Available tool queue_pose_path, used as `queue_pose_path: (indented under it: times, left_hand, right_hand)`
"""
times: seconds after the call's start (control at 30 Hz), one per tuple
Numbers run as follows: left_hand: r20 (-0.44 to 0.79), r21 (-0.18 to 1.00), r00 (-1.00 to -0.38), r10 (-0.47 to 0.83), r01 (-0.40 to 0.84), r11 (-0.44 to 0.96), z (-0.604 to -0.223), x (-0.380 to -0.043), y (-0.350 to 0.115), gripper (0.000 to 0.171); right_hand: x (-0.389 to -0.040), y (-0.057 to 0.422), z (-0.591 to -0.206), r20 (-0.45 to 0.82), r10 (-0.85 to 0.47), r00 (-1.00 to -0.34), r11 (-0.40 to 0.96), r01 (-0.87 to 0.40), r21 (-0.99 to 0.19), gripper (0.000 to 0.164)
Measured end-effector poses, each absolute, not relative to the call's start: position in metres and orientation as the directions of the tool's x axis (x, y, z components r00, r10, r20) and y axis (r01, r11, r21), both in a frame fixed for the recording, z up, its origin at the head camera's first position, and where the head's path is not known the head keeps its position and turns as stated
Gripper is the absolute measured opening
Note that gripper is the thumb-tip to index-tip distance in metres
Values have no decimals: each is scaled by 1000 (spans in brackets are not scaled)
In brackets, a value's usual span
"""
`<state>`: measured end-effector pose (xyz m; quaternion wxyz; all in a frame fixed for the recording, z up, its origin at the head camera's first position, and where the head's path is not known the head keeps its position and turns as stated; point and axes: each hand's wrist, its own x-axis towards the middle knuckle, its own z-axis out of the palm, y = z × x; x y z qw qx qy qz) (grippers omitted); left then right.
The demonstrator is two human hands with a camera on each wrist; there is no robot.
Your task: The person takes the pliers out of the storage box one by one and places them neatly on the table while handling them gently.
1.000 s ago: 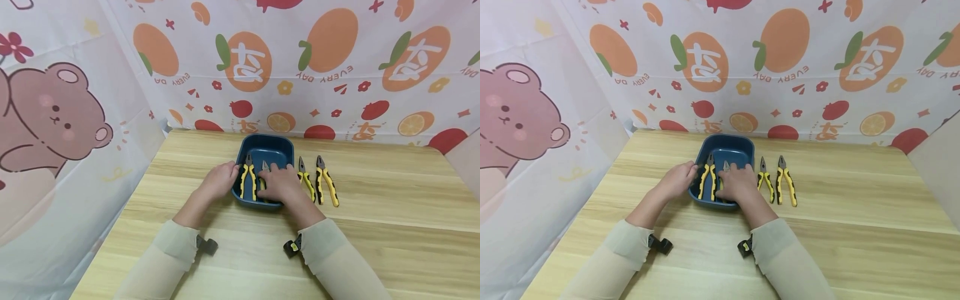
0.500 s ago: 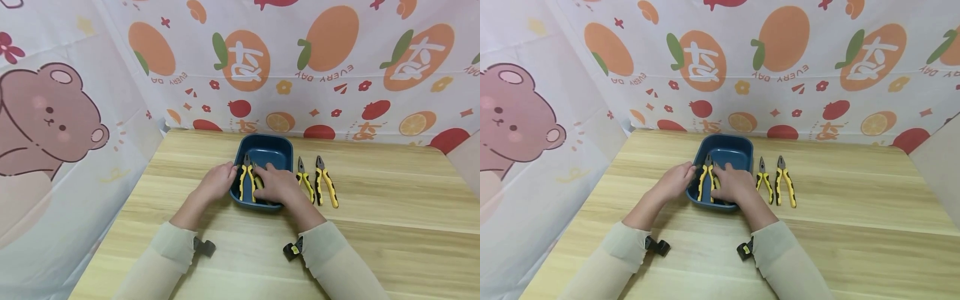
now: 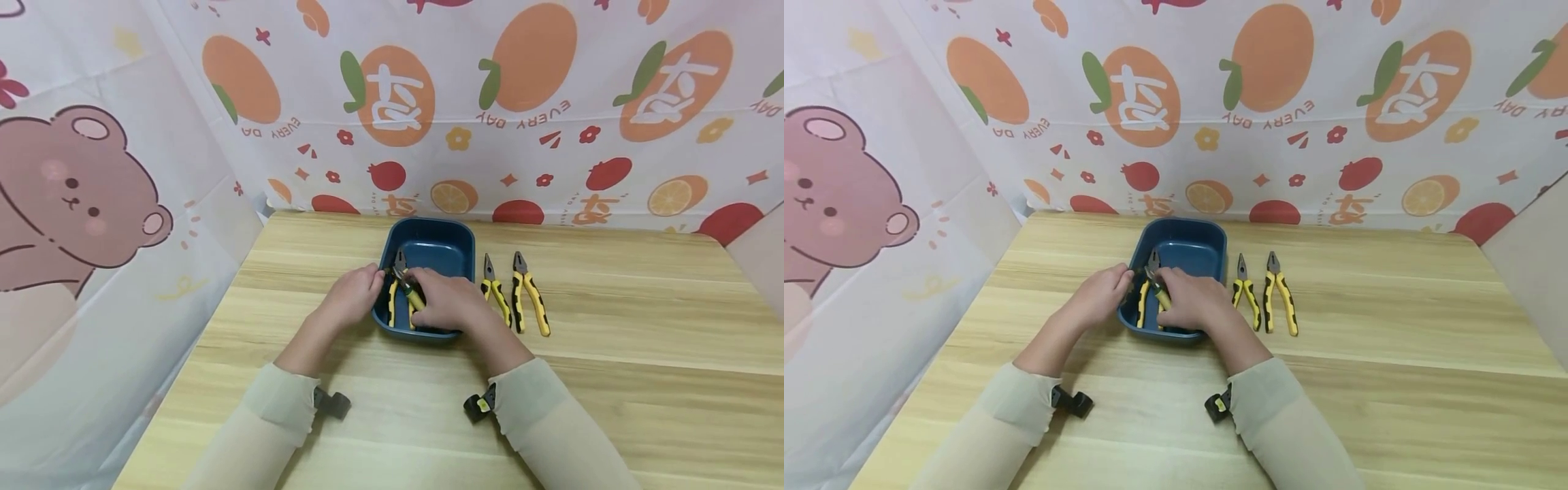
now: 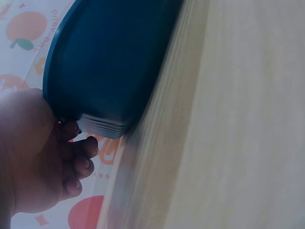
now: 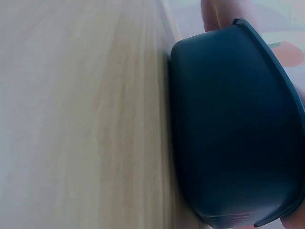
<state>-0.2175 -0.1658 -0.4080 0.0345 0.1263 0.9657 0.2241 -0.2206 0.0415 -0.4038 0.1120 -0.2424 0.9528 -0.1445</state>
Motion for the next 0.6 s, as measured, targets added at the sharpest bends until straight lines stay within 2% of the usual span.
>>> queue_pose_path:
  times: [0.27, 0.6]
  left_hand:
    - [0, 457, -964, 266, 237, 857, -409, -218, -168, 34]
    - [-4, 461, -962, 274, 241, 854, -409, -218, -168, 33]
  right_hand:
    - [-219, 40, -406, -146, -527, -838, 839, -484, -250, 79]
    - [-220, 37, -408, -196, -444, -874, 894, -417, -166, 82]
